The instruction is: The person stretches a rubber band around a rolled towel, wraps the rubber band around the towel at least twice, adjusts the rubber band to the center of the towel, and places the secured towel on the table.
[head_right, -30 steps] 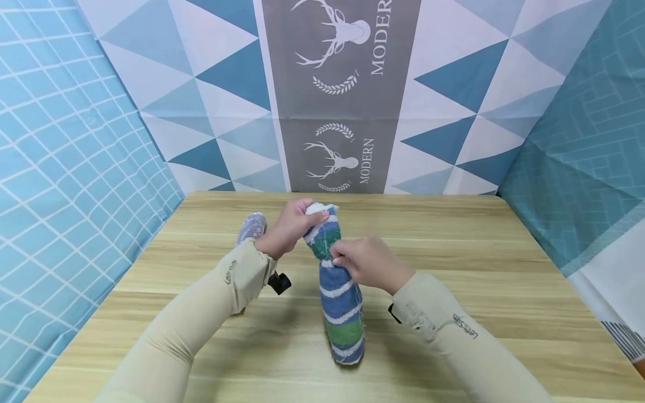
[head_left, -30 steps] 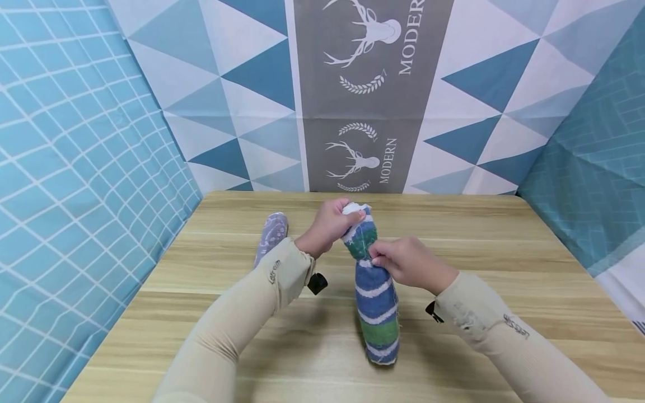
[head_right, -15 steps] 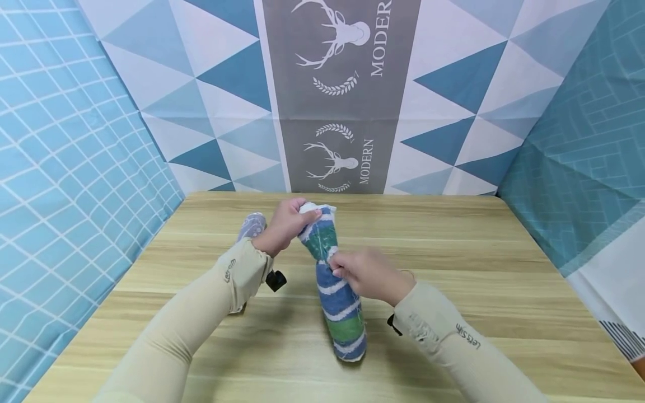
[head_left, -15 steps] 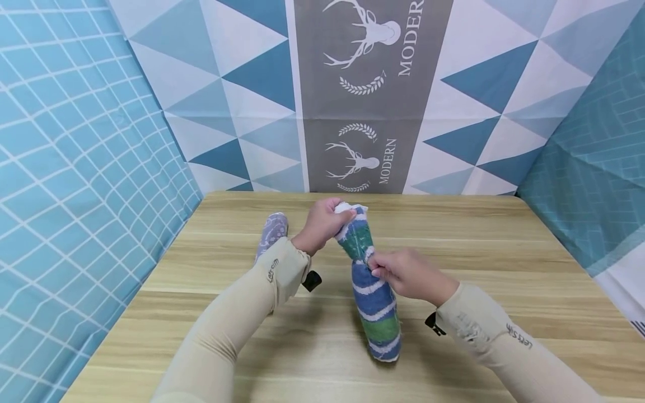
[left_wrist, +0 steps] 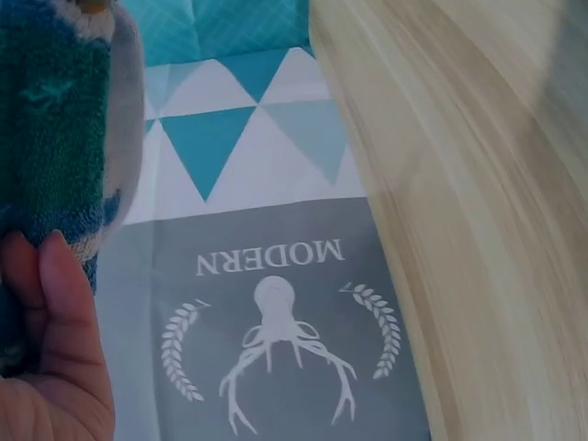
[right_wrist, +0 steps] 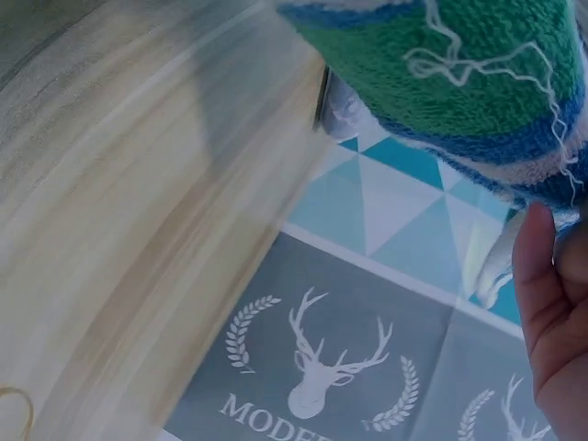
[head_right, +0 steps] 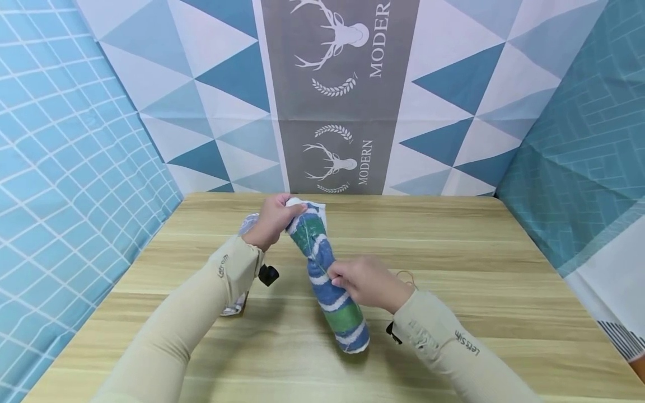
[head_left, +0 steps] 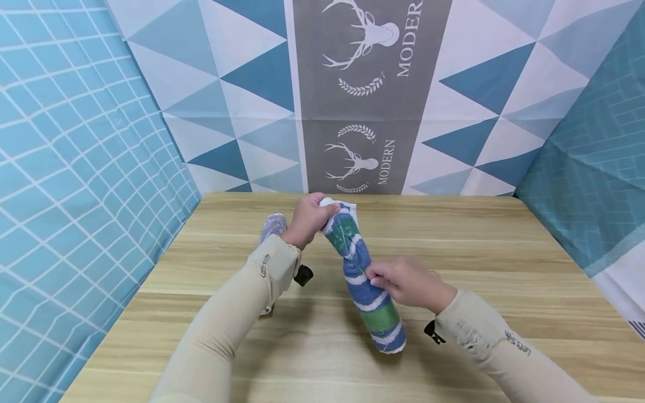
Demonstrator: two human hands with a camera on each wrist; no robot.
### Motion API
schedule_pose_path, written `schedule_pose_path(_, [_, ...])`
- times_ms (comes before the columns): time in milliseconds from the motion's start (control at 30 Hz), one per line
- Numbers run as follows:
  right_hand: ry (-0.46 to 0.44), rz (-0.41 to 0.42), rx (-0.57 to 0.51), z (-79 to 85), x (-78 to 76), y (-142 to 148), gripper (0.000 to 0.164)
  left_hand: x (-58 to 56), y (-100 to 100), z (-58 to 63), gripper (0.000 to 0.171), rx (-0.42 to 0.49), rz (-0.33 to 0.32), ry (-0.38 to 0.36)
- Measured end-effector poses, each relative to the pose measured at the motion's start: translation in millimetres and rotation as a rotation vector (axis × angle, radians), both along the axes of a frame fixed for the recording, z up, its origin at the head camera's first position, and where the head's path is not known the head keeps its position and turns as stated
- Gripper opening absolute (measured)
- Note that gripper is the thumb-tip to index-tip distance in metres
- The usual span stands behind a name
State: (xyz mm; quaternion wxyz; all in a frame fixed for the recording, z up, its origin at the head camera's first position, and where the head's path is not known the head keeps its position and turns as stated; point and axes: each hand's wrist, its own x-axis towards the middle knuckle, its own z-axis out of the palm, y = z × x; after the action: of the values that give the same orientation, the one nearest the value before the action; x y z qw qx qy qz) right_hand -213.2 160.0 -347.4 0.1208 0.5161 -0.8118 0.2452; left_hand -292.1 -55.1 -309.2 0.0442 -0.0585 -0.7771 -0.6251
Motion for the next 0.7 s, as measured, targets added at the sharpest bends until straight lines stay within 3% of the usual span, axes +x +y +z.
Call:
schedule_pose_path(200, [-0.078, -0.013, -0.173, -2.2, -15.0, 0, 0.022, 6.7, 1, 5.8, 0.015, -0.144, -0.132, 0.056])
schedule_pose_path(300, [-0.112, -0.007, -0.248, -1.2, -22.9, 3, 0.019, 9.7, -2, 9.3, 0.023, -0.202, -0.236, 0.191])
schedule_pose_path(367, [-0.167, 0.006, -0.291, -1.6, -26.8, 6, 0.016, 10.6, -6, 11.2, 0.039, -0.294, -0.309, 0.356])
schedule_pose_path(467, [-0.223, 0.018, -0.341, -3.4, -31.5, 10, 0.02, 10.8, -12, 14.0, 0.055, -0.611, -0.389, 0.728])
schedule_pose_path(567, [-0.224, 0.028, -0.367, -4.6, -35.2, 14, 0.014, 11.3, -16, 15.9, 0.056, -0.923, -0.421, 1.065])
schedule_pose_path(633, [-0.225, 0.042, -0.374, -5.5, -37.4, 15, 0.013, 11.9, -16, 16.4, 0.051, -1.047, -0.44, 1.198])
schedule_pose_path(700, [-0.242, 0.051, -0.364, -6.0, -38.9, 15, 0.015, 12.8, -15, 15.9, 0.043, -1.098, -0.451, 1.237])
